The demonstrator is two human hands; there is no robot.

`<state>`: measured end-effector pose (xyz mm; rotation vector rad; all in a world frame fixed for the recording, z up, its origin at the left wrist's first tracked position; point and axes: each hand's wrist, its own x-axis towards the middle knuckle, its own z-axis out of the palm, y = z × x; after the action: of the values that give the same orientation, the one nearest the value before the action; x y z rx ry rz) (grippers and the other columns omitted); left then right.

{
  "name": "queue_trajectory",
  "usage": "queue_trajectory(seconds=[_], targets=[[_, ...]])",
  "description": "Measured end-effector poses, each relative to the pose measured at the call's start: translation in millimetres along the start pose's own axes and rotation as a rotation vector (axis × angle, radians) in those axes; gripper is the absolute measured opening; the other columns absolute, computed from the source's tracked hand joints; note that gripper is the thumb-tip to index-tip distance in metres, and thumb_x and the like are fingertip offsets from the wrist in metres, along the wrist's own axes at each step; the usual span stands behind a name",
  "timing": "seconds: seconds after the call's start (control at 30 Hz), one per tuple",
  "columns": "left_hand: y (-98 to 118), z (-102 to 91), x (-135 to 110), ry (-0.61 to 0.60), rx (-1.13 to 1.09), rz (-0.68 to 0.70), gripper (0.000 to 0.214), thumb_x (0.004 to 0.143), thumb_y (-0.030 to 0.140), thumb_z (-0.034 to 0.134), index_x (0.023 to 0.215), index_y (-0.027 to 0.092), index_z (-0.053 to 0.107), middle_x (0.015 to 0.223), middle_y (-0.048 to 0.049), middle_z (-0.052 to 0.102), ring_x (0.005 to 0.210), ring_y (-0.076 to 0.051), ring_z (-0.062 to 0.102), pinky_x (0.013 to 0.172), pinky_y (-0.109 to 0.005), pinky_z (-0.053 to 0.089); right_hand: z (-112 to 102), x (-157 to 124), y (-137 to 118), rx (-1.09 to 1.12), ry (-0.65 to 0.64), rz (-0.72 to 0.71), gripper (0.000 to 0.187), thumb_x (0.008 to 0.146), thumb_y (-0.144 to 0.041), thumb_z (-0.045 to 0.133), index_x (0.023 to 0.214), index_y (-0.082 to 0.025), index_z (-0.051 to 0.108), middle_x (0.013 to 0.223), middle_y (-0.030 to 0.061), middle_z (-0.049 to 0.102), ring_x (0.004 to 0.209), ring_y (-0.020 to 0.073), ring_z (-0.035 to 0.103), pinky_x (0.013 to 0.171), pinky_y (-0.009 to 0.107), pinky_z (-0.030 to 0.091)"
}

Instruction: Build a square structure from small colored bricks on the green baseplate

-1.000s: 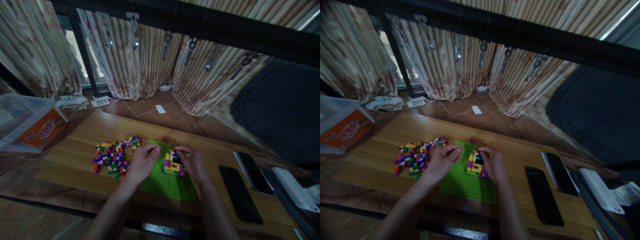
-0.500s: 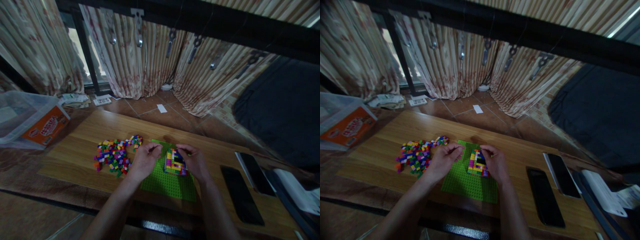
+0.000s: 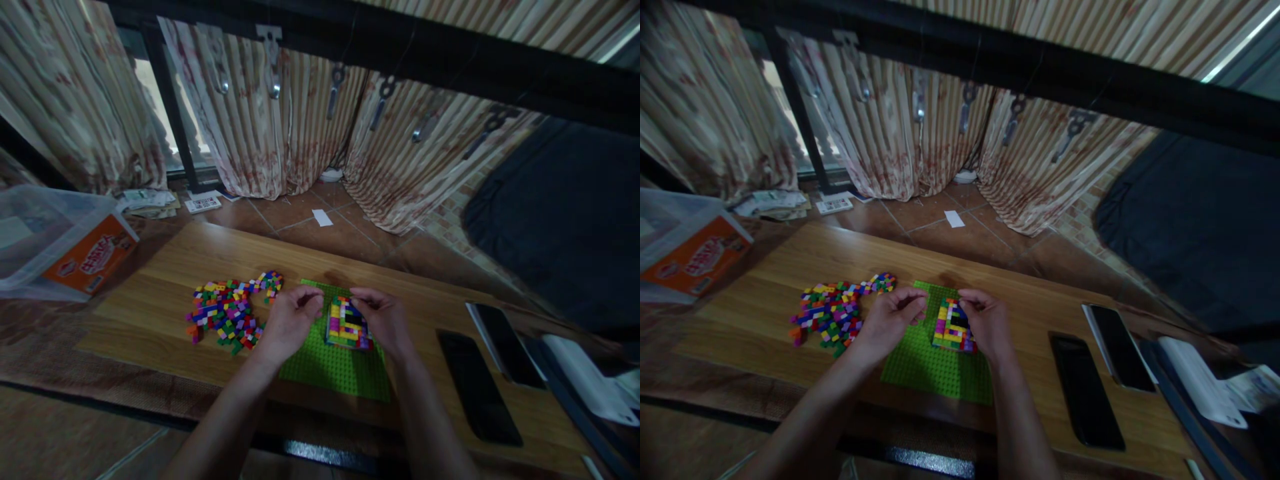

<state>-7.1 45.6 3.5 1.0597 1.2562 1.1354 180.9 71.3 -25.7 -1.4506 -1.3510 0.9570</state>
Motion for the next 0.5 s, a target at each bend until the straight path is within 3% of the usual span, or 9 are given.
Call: queue_trajectory(seconds=[0.23, 0.4, 0.5], targets=[[-3, 6.7, 0, -0.006, -0.176, -0.089, 0.018, 0.068, 0.018, 0.07, 0.083, 0.015, 0.061, 0.067, 0.0009, 0.067, 0.06, -0.012, 0.065, 0.059, -0.023, 0.051, -2, -3, -5, -0.05, 0.006, 0.011, 0.031, 0.073, -0.031, 0.068, 0.102, -0.021, 0.074, 0.087, 0.0048, 0.076, 0.081, 0.0208, 0.07, 0.08, 0.038, 0.054], [-5, 9.3, 0, -0.04, -0.217, -0.096, 0.014, 0.071, 0.015, 0.066, 0.085, 0.014, 0.061, 0.075, -0.0025, 0.071, 0.062, -0.012, 0.066, 0.063, -0.026, 0.054, -8, -9, -11, -0.013, 0.143, -0.053, 0.021, 0.077, -0.033, 0.066, 0.092, -0.021, 0.075, 0.098, 0.0061, 0.076, 0.093, 0.0229, 0.069, 0.088, 0.04, 0.051], [-3, 10.8, -2, -0.059, -0.213, -0.088, 0.016, 0.072, 0.014, 0.065, 0.087, 0.014, 0.061, 0.076, -0.0024, 0.07, 0.061, -0.011, 0.065, 0.064, -0.026, 0.054, -8, -16, -21, 0.011, 0.105, -0.114, 0.018, 0.081, -0.035, 0.064, 0.089, -0.023, 0.075, 0.094, 0.0049, 0.076, 0.089, 0.0219, 0.068, 0.084, 0.038, 0.052]])
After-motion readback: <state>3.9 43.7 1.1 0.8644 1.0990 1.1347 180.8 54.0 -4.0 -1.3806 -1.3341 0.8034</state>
